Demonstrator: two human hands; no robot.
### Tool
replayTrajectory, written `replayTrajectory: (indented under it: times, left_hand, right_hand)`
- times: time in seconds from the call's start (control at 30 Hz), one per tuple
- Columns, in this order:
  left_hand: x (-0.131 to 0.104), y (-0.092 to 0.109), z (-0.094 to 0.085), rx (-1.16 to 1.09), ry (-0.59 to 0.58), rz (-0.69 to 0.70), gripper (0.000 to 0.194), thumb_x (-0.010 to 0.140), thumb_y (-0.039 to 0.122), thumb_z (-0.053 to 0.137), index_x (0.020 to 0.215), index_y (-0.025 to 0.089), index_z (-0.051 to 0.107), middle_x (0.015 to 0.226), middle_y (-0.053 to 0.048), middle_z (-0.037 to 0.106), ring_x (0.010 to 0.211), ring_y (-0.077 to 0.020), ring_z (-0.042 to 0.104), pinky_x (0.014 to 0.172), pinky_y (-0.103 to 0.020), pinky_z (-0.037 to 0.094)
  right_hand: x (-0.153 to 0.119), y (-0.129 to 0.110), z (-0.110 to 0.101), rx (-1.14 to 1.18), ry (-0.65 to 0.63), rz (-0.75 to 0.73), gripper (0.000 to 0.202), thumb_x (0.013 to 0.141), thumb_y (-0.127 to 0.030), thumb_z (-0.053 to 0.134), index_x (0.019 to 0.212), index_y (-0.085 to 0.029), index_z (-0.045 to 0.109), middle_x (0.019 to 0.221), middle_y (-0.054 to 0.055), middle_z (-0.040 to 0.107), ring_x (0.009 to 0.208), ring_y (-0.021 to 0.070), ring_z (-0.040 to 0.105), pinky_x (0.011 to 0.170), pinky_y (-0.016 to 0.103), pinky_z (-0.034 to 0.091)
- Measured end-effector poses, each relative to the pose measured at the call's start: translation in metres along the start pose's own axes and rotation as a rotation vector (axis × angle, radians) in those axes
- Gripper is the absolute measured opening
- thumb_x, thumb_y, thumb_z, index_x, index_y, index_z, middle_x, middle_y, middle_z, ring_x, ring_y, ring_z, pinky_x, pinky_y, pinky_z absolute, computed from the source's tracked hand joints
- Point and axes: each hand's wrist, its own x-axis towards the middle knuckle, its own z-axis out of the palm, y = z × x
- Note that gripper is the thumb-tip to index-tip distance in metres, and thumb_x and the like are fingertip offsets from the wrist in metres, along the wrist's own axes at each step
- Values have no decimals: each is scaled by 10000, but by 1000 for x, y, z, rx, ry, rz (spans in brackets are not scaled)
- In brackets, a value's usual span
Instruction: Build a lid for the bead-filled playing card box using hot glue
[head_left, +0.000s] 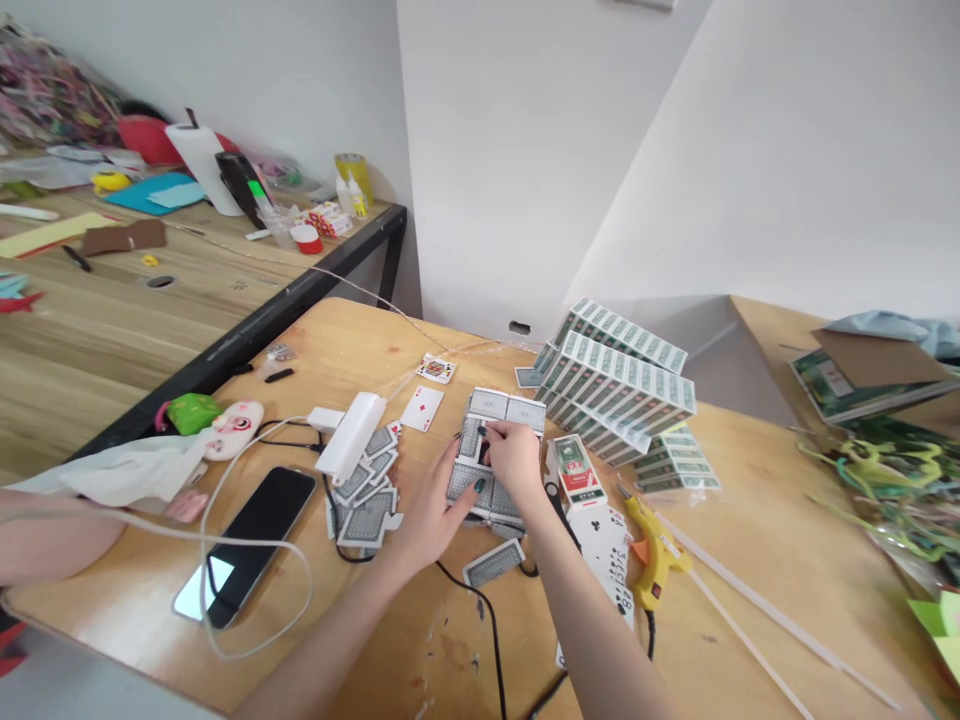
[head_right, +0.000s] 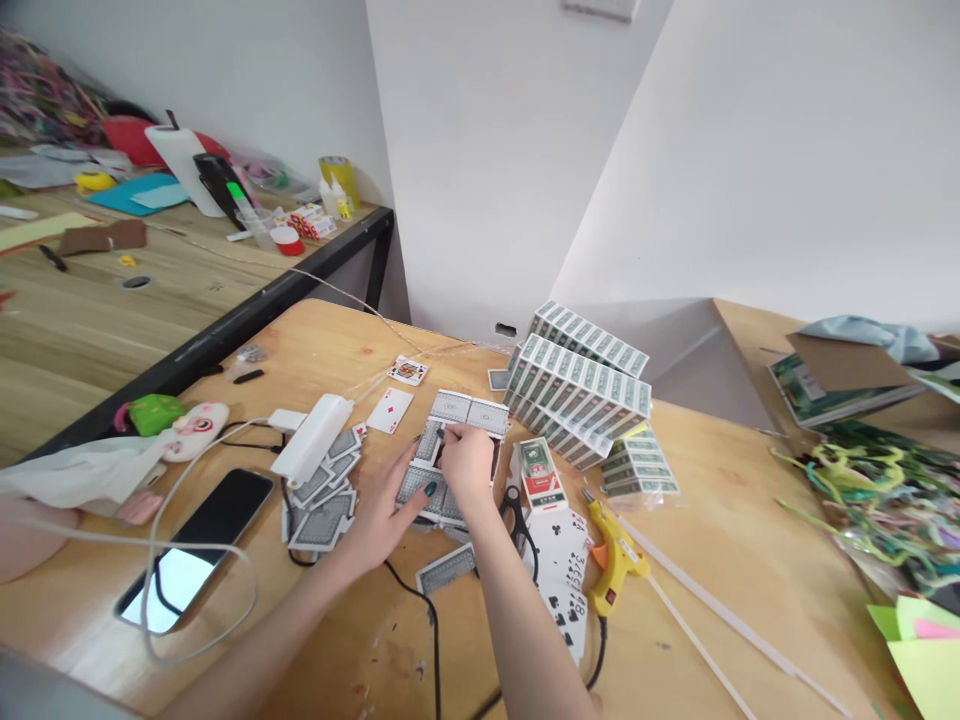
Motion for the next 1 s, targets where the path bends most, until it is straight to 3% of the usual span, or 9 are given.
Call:
replayTrajectory:
  times: [0.67, 0.87, 1.0]
  left_hand:
    - [2, 2, 0, 25, 27, 13, 550, 886, 308, 447, 1395, 174, 286, 1432, -145, 375, 1325, -221, 357, 1090, -434, 314]
    - [2, 2, 0, 17, 26, 15, 551, 880, 319, 454, 1388, 176, 294, 1423, -143, 386, 1321, -227, 360, 1089, -443, 313]
    - [2, 2, 0, 10, 34, 21, 549, 883, 322, 450, 1391, 184, 293, 1426, -140, 380, 1323, -222, 358, 1092, -438, 309]
  right_hand:
    - [4, 6, -1, 65, -47, 55, 248, 789, -233, 495, 677, -154, 702, 439, -1, 573, 451, 135, 543, 499, 208, 378]
    - [9, 12, 2, 78, -39, 62, 231, 778, -224, 508, 695, -152, 711, 643, 35, 680, 529, 129, 571, 508, 199, 384]
    - [10, 14, 2, 80, -50, 50, 223, 773, -222, 516, 711, -150, 718, 644, 36, 680, 553, 132, 577, 507, 194, 383]
